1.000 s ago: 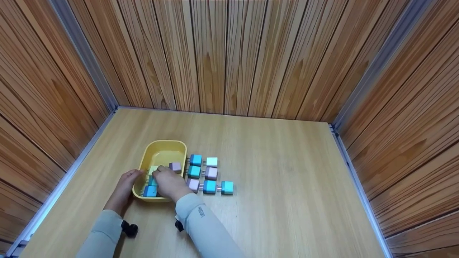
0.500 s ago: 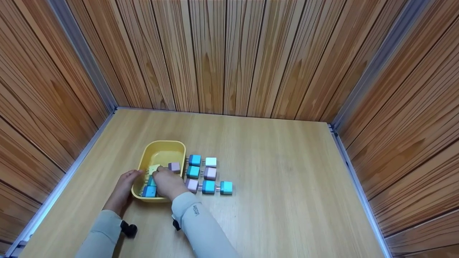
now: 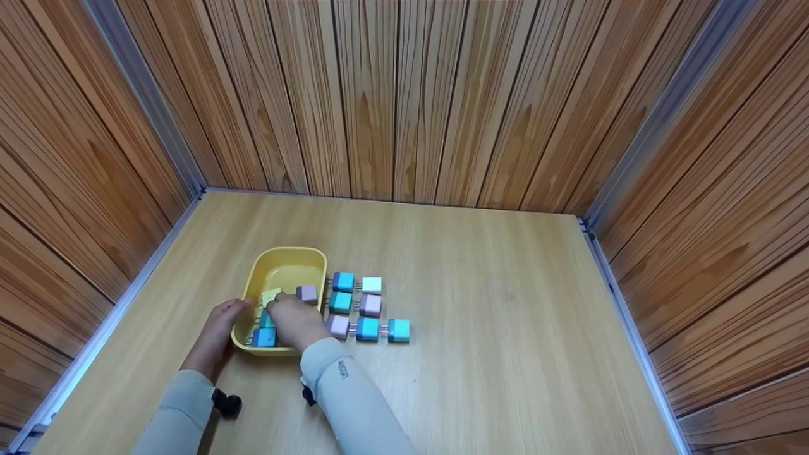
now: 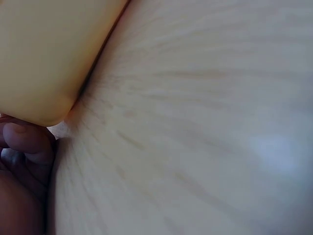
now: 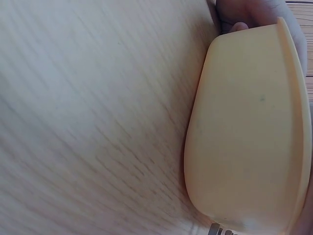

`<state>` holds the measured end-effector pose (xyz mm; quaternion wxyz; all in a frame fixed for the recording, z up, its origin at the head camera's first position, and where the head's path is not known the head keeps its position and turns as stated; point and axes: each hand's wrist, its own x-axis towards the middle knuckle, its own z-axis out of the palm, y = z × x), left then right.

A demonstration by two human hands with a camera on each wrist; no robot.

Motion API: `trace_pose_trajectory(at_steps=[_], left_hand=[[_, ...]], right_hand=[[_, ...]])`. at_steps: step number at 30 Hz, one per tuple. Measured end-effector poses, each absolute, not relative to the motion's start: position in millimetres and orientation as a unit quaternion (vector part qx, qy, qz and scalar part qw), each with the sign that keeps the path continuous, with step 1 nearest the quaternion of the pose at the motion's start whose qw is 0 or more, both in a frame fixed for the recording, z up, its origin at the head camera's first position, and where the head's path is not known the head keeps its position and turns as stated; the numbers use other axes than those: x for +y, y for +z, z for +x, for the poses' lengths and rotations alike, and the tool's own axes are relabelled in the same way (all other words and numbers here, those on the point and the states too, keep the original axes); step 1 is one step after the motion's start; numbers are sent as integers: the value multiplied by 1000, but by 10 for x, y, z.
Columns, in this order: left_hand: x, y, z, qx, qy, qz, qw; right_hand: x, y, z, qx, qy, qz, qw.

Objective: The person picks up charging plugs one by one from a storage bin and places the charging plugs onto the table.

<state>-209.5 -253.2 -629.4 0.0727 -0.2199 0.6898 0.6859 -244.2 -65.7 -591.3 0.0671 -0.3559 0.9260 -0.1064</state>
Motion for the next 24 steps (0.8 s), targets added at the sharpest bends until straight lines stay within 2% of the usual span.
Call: trace_pose_trajectory(at_steps=[7,24], left_hand=[[-2537,-6308,-2111,698,673,-229,87],[-2511,-6349,-2113,693,690,-206,24]], right_hand=[[-660,-5911,-2435,929,-115,-345,68],[-602,-5863,-2447,922,-168,-342,72]])
